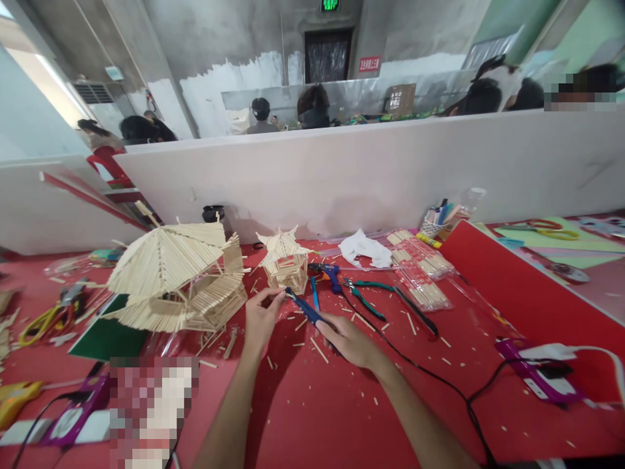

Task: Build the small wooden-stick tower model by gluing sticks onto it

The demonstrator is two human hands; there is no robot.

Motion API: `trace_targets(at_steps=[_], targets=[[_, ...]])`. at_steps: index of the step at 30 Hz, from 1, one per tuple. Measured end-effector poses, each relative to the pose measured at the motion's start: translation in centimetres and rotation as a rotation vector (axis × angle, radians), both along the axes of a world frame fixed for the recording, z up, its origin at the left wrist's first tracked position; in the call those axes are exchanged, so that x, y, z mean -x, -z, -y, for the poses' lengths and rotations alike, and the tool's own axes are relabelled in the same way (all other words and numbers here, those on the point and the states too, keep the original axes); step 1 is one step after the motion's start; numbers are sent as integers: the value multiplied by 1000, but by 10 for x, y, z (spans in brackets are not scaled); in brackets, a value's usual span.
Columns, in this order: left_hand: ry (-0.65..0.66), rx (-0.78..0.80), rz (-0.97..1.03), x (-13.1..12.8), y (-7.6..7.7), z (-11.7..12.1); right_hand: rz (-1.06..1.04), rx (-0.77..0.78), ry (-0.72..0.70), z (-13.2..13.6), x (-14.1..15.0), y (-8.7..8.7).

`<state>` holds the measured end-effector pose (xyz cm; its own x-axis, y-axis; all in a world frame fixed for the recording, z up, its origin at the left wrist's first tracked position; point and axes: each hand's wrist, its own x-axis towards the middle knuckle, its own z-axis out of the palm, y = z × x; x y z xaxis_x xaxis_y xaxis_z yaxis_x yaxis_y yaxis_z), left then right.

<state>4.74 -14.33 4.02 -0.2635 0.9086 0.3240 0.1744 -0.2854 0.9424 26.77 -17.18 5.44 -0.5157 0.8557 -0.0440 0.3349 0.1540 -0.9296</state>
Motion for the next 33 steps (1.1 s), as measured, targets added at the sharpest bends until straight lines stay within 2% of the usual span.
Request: trace_targets(at_steps=[11, 20, 27, 33], targets=[[18, 2, -48, -1, 5, 0, 54, -3, -10, 4, -1, 0], [37, 26, -23, -1, 7, 0, 103, -71, 23, 7, 0, 4], [-9, 40, -19, -4, 9, 0, 125, -109, 24, 10, 5, 7], [4, 50, -23, -2, 11, -1, 166, -157, 8, 10, 8, 4]])
